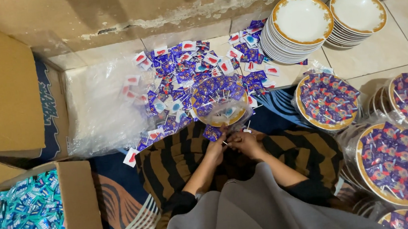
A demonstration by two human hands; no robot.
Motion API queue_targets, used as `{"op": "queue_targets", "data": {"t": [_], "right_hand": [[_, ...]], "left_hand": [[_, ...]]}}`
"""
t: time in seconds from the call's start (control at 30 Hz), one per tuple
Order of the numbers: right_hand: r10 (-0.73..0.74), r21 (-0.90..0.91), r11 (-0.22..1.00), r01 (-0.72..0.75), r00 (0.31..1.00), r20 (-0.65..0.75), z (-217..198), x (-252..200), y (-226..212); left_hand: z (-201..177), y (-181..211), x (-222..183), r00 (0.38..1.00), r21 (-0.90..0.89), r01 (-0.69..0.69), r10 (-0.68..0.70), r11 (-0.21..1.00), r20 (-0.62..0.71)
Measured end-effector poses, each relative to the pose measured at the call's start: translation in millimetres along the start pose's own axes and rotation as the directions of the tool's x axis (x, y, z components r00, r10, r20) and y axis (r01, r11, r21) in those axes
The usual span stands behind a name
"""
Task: The person picks up small purple and white packets from the floor and arranges them in a circular pattern on white plates.
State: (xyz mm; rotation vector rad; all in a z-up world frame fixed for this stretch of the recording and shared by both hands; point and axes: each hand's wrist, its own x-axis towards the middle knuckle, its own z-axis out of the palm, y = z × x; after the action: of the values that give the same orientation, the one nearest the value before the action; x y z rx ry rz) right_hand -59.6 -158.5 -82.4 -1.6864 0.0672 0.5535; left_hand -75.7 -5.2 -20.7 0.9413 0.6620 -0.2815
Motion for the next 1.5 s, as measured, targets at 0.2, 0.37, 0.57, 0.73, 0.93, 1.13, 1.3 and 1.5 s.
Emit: {"op": "queue_targets", "data": {"t": [0.2, 0.37, 0.57, 0.73, 0.93, 1.13, 1.3, 1.5], "right_hand": [[-0.16, -0.567, 0.811, 0.146, 0.987, 0.026, 3, -8, -16], [-0.134, -0.796, 0.605, 0.029, 0.989, -0.065, -15, 9, -56], [-0.194, -0.908, 0.417, 0.049, 0.98, -0.037, -31, 77, -9], [-0.202, -0.917, 0.377, 0.134, 0.977, 0.06, -17, 99, -16], [-0.19, -0.912, 0.391, 0.121, 0.981, 0.048, -1, 118, -31], [-0.221, -0.942, 0.271, 0.196, 0.966, 0.137, -2, 120, -28], [-0.254, -0.938, 0.248, 0.244, 0.95, 0.18, -2, 94, -70], [-0.263, -0.894, 0.373, 0.251, 0.952, 0.157, -18, 68, -49]], "left_hand": [[10, -10, 3, 0.999, 0.027, -0.036, 0.036, 0.999, 0.032], [-27, -30, 40, 0.96, 0.511, -0.244, 0.281, 0.824, 0.006], [-41, -19, 41, 0.858, 0.848, -0.274, 0.514, 0.454, 0.002], [-39, -6, 33, 0.893, 0.859, -0.297, 0.441, 0.417, 0.095], [-50, -17, 55, 0.896, 0.843, -0.297, 0.435, 0.449, 0.084], [-56, -21, 61, 0.916, 0.851, -0.271, 0.393, 0.449, 0.084], [-52, -17, 62, 0.921, 0.847, -0.253, 0.385, 0.466, 0.063], [-61, -17, 74, 0.844, 0.788, -0.336, 0.536, 0.516, 0.01]]}}
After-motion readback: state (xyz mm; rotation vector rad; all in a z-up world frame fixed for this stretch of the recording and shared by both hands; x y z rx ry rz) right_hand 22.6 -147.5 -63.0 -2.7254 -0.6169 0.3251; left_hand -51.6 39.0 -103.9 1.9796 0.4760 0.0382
